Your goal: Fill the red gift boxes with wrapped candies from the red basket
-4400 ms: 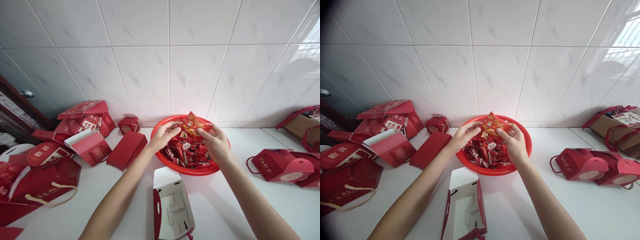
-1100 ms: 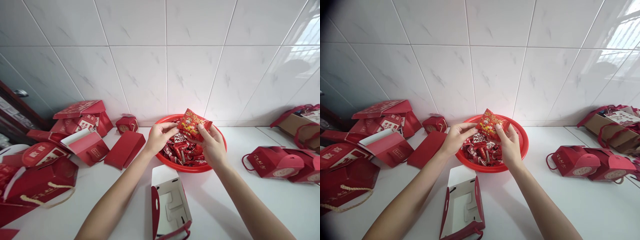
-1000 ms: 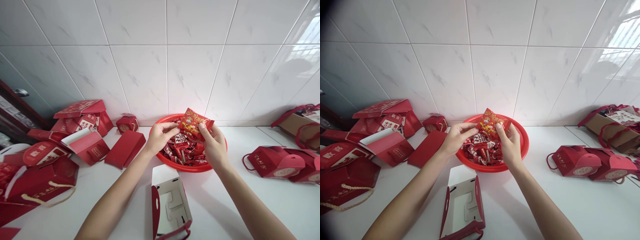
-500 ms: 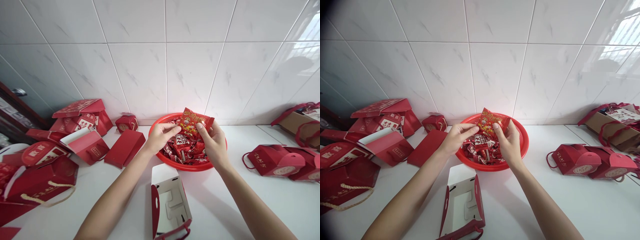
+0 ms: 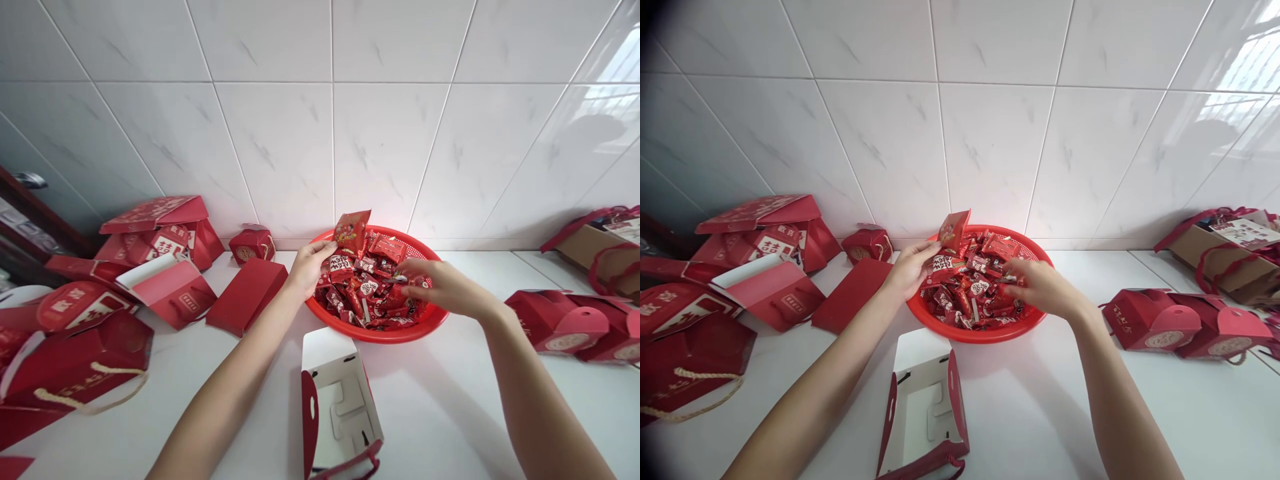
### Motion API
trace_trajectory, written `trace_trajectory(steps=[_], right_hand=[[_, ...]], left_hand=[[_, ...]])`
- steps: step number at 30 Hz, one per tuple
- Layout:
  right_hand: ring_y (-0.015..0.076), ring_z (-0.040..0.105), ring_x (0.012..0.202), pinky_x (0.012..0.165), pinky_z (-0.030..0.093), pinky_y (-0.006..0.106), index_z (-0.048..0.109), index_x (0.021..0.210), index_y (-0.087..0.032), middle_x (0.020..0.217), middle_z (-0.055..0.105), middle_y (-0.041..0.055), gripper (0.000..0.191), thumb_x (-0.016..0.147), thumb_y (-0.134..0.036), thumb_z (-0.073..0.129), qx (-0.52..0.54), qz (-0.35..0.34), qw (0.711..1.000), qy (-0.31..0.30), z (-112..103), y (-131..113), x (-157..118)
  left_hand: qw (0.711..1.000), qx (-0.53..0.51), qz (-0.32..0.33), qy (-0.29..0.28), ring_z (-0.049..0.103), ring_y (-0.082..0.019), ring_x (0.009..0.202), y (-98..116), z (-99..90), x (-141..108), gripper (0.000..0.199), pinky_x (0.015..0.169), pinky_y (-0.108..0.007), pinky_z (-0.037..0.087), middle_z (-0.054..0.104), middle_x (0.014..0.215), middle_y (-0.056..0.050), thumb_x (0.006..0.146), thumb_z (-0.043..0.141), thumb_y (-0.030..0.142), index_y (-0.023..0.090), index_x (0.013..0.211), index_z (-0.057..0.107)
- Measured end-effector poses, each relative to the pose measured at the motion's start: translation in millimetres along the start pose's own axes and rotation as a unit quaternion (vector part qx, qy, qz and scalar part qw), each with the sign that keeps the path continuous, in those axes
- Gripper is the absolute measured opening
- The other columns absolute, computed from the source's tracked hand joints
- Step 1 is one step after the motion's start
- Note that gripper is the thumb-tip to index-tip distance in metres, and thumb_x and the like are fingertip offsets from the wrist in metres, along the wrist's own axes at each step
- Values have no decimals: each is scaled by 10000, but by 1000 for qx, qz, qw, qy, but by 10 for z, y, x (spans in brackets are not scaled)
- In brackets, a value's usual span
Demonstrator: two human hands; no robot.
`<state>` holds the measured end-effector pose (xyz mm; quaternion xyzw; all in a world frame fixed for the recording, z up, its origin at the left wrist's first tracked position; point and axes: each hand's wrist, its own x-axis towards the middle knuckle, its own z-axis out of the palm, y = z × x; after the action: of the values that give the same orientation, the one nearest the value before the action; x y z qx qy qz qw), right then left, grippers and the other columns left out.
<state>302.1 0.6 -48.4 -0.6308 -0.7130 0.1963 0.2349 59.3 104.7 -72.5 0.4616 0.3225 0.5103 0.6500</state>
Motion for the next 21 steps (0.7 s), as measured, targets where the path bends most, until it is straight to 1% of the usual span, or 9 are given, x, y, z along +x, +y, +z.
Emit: trace_trajectory(steps=[2,5,8,10,12,15,17,19,21], right_hand=[[310,717,1030,805,564,381,722,1165,-234,1111,773,90,340,826,-262,732,-83,31,991,-105,80,-16,33],[329,714,1008,747,530,359,738,1119,-216,1048,771,97,321,798,-201,746,-148,52,977,-146,224,-54,107],[336,713,959,750,505,382,744,935,-186,977,765,112,125,835,-143,682,-159,42,977,-137,301,-40,168],[324,712,965,789,507,395,737,924,-190,974,767,101,130,872,-131,634,-155,30,979,-129,314,-16,188],[290,723,944,814,529,395,725,1010,-198,982,771,81,166,923,-167,588,-120,21,987,-105,328,-4,196],[266,750,887,759,588,389,684,1168,-187,1006,775,92,265,986,-320,546,57,22,997,-45,388,-19,204],[290,752,1009,780,613,400,621,1333,-190,1150,768,126,416,981,-404,565,167,14,986,-20,431,-38,208],[306,719,1144,871,603,419,546,1454,-209,1262,744,135,541,963,-427,599,167,4,986,-22,438,-50,203],[315,719,1133,909,578,433,583,1420,-208,1212,762,131,521,947,-423,623,93,11,995,-42,397,-52,182]], left_hand=[[1000,0,0,-1,681,-159,670,-13,-4,13,447,617,-260,559,772,751,-33,444,1002,423,156,733,790],[1000,7,-2,-11,672,-155,669,-23,1,10,431,626,-262,557,759,735,-29,460,995,418,150,730,792],[1000,9,-6,-15,664,-149,661,-32,2,6,442,598,-251,534,755,738,-26,447,1000,425,148,722,792],[1000,8,-8,-18,670,-155,669,-40,-2,10,444,592,-254,529,759,753,-30,453,999,428,147,729,793],[1000,7,-8,-20,682,-167,694,-45,-9,17,453,614,-267,545,765,773,-34,458,997,436,146,743,796],[1000,9,-5,-23,678,-172,694,-46,-17,21,440,633,-283,556,758,760,-32,476,989,441,150,740,792],[999,10,0,-31,666,-168,677,-43,-16,18,421,631,-285,550,745,734,-27,501,977,445,152,736,788],[999,8,4,-37,660,-166,681,-40,-12,12,418,637,-284,549,738,725,-24,506,971,450,152,735,787],[999,4,4,-35,658,-164,688,-37,-7,9,423,636,-279,545,740,734,-22,487,974,448,155,726,787]])
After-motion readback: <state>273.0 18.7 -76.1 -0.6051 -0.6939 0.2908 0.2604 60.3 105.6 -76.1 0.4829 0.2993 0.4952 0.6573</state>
